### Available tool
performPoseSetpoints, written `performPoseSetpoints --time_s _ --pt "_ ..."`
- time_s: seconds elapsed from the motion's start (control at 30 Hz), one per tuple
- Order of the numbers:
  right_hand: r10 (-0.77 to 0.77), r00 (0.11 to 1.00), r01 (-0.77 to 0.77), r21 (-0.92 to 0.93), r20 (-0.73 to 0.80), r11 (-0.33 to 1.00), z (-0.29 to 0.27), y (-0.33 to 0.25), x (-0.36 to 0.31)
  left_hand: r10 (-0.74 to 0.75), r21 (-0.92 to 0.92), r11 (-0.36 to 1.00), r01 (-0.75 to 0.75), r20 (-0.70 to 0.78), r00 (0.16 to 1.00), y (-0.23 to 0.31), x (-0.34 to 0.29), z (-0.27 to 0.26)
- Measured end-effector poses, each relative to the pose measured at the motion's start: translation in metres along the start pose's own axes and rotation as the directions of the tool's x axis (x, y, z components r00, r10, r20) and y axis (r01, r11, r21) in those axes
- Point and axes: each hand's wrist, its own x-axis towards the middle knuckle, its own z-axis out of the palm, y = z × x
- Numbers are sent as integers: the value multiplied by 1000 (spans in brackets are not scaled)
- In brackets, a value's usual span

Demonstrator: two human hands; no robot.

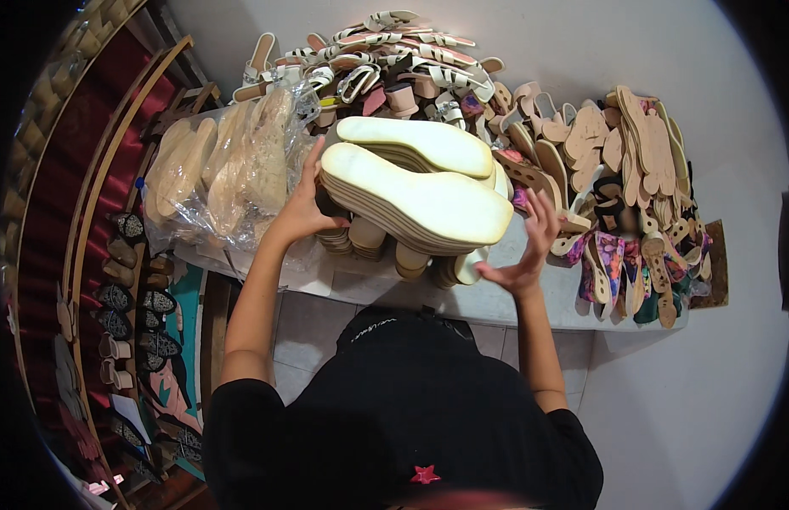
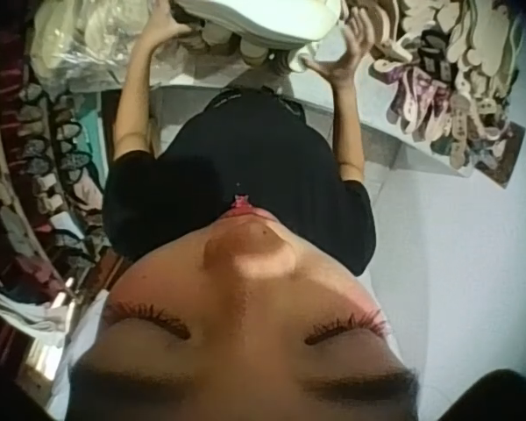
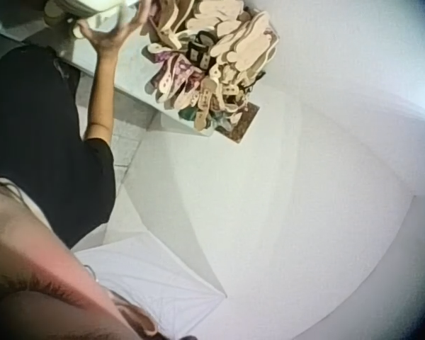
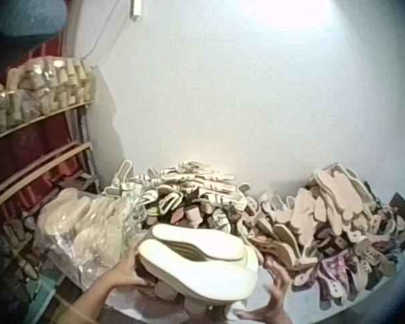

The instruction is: Sorting and stacking various shoe soles and platform components on a workshop table.

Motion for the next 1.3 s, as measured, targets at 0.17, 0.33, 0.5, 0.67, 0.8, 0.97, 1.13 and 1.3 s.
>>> performPoseSetpoints --time_s 0.17,0.33,0.5,0.67,0.8,0.97,1.13,1.3 --pt "-53 964 176 -478 259 860 13 -54 0 -129 29 991 128 13 992 2 6 1" --pt "264 865 45 -589 427 807 36 -80 21 -40 162 986 34 32 999 -12 10 -4" --pt "317 838 75 -667 445 741 41 -82 20 -148 117 983 140 61 987 -15 16 -5" --pt "346 838 68 -709 422 702 44 -87 17 -207 7 978 207 75 976 -10 16 -9" --pt "367 848 5 -699 382 716 46 -89 15 -217 42 976 213 128 968 -2 14 -15" --pt "413 857 -140 -634 307 761 46 -93 17 -78 -5 997 79 82 994 26 8 -12" --pt "391 869 -172 -557 303 813 39 -95 34 -145 -166 974 157 80 986 34 -2 -7" --pt "417 845 -141 -611 336 779 32 -92 49 -20 -514 858 3 -27 999 34 -5 13"
